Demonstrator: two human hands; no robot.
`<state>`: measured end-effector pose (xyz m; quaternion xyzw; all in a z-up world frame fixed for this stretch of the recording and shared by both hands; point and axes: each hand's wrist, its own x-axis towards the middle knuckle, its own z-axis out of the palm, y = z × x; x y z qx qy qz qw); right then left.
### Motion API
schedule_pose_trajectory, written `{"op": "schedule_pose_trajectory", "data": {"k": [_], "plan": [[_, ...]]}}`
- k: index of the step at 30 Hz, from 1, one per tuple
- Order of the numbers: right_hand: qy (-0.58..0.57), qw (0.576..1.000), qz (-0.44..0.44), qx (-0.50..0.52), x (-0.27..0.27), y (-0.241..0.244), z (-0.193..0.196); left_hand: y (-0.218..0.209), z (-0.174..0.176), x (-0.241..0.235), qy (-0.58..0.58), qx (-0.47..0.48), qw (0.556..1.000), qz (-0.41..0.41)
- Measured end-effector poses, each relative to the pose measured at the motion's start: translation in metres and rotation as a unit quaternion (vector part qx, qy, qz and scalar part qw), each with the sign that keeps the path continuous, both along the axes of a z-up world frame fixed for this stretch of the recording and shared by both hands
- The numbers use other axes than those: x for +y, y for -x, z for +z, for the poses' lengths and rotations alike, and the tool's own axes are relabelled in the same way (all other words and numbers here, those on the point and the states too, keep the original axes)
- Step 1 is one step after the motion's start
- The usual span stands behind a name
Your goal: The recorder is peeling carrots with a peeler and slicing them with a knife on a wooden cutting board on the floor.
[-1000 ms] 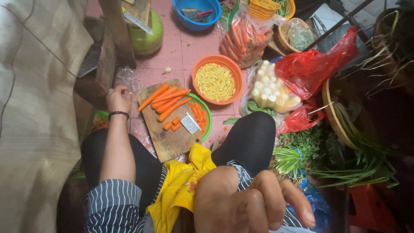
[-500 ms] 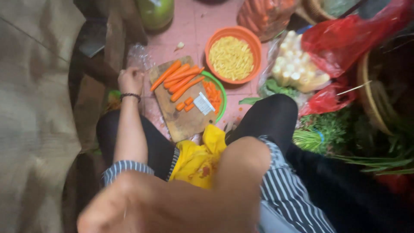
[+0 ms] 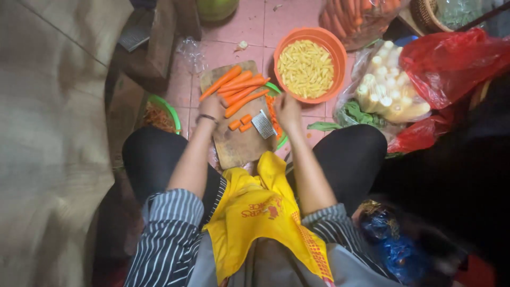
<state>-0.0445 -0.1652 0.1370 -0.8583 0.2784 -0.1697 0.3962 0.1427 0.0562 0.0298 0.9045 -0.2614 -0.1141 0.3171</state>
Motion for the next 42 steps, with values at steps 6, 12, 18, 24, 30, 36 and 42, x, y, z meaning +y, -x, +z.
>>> {"op": "schedule_pose_trajectory", "data": {"k": [6, 12, 18, 24, 30, 36, 42], "plan": [[0.166, 0.966, 0.009, 0.2, 0.057, 0.006, -0.091, 0.074, -0.078, -0.049, -0.026, 0.061, 0.995, -0.076], [0.15, 0.943, 0.004, 0.298, 0.065, 0.001, -0.061, 0.116, -0.086, -0.052, -0.196, -0.251, 0.933, -0.164], [0.212, 0.934, 0.021, 0.288, 0.041, 0.005, -0.16, 0.126, -0.087, -0.054, -0.219, -0.216, 0.938, -0.161], [0.0, 0.947, 0.039, 0.318, 0.056, 0.002, -0.076, 0.138, -0.047, -0.036, -0.072, -0.087, 0.991, -0.067], [-0.03, 0.988, 0.051, 0.141, 0.08, 0.01, -0.049, 0.156, -0.14, -0.049, 0.318, 0.322, 0.839, 0.301], [0.085, 0.993, 0.042, 0.063, 0.084, 0.006, -0.083, 0.149, -0.145, -0.052, 0.22, 0.123, 0.94, 0.231], [0.123, 0.982, 0.072, 0.122, 0.096, 0.003, -0.043, 0.146, -0.088, -0.045, 0.176, -0.008, 0.966, 0.189]]}}
